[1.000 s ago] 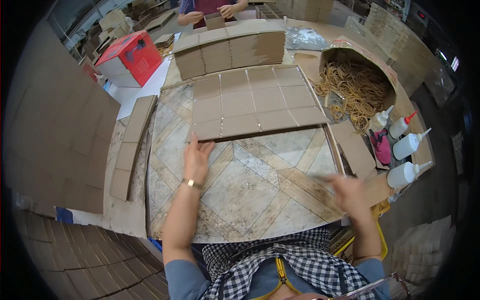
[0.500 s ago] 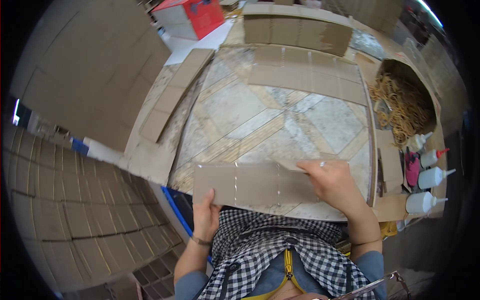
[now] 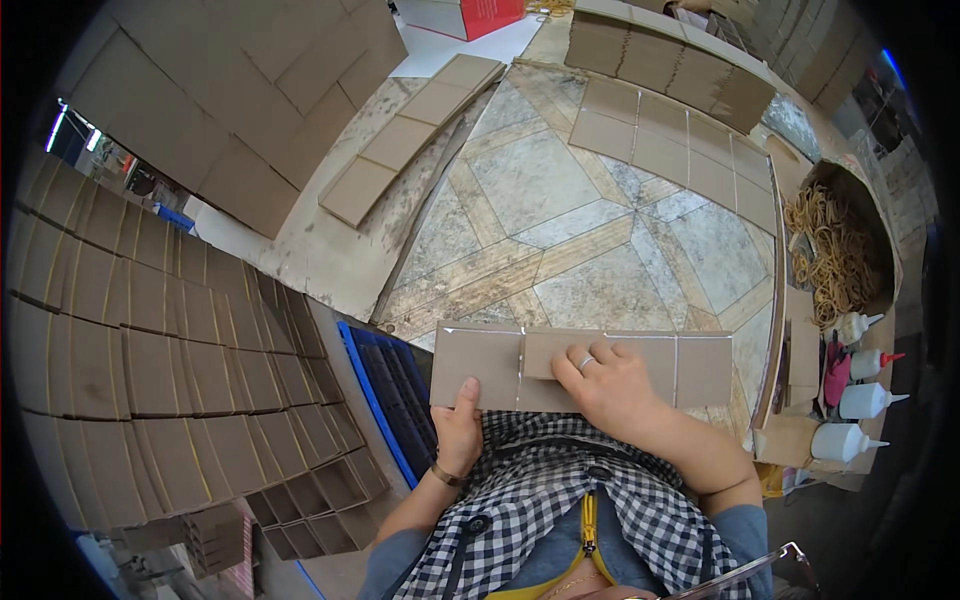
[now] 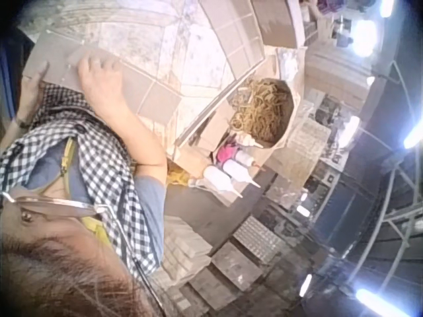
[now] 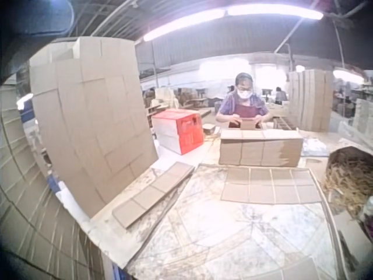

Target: Folding cardboard sheets, applying glue, and securing the resulting boxes with rubber bands in a factory setting.

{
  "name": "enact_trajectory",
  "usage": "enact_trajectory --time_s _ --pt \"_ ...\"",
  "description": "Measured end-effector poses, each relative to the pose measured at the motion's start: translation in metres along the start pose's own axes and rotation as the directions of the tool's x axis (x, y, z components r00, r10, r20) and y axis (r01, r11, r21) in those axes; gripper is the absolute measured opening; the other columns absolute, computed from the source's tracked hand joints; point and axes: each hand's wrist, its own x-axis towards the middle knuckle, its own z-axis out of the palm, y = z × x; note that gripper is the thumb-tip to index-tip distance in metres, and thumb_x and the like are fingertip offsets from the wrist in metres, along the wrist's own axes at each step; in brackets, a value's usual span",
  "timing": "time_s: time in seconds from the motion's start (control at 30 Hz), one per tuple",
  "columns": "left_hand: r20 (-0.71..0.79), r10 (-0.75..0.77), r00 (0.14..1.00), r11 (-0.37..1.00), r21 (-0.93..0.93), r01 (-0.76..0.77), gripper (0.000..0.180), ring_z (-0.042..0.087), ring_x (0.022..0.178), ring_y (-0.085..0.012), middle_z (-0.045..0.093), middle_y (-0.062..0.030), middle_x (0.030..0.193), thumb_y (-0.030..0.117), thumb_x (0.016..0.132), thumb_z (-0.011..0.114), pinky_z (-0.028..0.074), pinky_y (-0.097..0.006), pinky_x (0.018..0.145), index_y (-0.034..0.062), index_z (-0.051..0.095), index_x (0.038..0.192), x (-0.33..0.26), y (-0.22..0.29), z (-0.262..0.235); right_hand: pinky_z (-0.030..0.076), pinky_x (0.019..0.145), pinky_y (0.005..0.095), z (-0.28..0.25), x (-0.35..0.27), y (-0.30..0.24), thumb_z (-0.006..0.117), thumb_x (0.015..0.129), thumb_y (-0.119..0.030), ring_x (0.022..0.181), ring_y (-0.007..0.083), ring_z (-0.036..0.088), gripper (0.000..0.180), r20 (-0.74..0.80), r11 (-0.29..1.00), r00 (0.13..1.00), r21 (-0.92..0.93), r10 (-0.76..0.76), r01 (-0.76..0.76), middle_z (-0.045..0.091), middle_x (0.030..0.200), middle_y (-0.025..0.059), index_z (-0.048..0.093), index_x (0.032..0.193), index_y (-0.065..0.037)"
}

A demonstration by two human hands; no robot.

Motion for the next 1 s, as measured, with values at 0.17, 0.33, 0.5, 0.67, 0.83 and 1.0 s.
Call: enact_trajectory --time_s 0.17,0.33,0.5,0.67,0.83,1.0 --pt "0.243 0.178 0.953 0.857 0.439 -0.272 0.029 0.058 0.101 -0.0202 0.059 -0.0117 0.112 0.011 0.089 0.062 0.047 -0.033 0.086 -0.0039 0.056 0.113 -0.005 0.017 0.000 0.044 0.056 0.0370 -0.009 0.018 0.013 0.061 0.069 -0.011 0.068 0.0231 0.062 0.021 0.151 0.992 0.985 0.075 0.090 -0.102 0.062 0.076 0.0063 0.055 0.089 -0.009" --pt "0.702 0.286 0.652 0.392 0.535 -0.748 0.058 0.055 0.108 -0.0317 0.050 -0.0236 0.123 0.021 0.083 0.069 0.045 -0.039 0.091 -0.0066 0.043 0.126 -0.003 0.042 0.029 0.043 0.052 0.0413 -0.009 0.039 0.037 0.060 0.070 -0.008 0.063 0.0280 0.062 0.016 0.154 0.970 0.979 0.180 0.135 -0.163 0.062 0.067 0.0088 0.052 0.083 -0.009" --pt "0.752 0.160 0.640 0.496 0.499 -0.711 0.087 0.054 0.110 -0.0322 0.046 -0.0249 0.126 0.033 0.083 0.067 0.043 -0.041 0.095 -0.0054 0.017 0.143 0.003 0.067 0.058 0.044 0.052 0.0416 -0.010 0.039 0.036 0.059 0.070 -0.007 0.062 0.0284 0.062 0.014 0.116 0.970 0.983 0.179 0.142 -0.161 0.062 0.067 0.0088 0.052 0.082 -0.009" --pt "0.750 0.064 0.658 0.517 0.539 -0.665 0.087 0.057 0.105 -0.0331 0.051 -0.0249 0.118 0.032 0.082 0.067 0.044 -0.041 0.093 -0.0052 0.018 0.143 0.009 0.080 0.061 0.045 0.052 0.0407 -0.009 0.039 0.035 0.060 0.068 -0.006 0.061 0.0285 0.061 0.015 0.065 0.975 0.992 0.186 0.108 -0.119 0.060 0.065 0.0086 0.053 0.082 -0.008" --pt "0.766 0.033 0.642 0.453 0.561 -0.693 0.073 0.060 0.098 -0.0263 0.057 -0.0184 0.107 0.024 0.085 0.063 0.046 -0.038 0.089 -0.0027 0.026 0.142 0.019 0.088 0.066 0.045 0.052 0.0399 -0.001 0.037 0.037 0.062 0.067 -0.007 0.059 0.0274 0.061 0.017 -0.018 0.973 0.996 0.212 0.093 -0.087 0.058 0.062 0.0078 0.054 0.082 -0.008" --pt "0.737 -0.051 0.674 0.538 0.589 -0.603 0.061 0.060 0.094 -0.0285 0.055 -0.0208 0.114 0.008 0.083 0.057 0.048 -0.034 0.084 0.0016 0.034 0.140 0.029 0.097 0.062 0.045 0.051 0.0391 0.003 0.034 0.040 0.062 0.067 -0.007 0.058 0.0256 0.061 0.016 -0.098 0.947 0.989 0.312 0.115 -0.079 0.057 0.059 0.0068 0.056 0.082 -0.010"
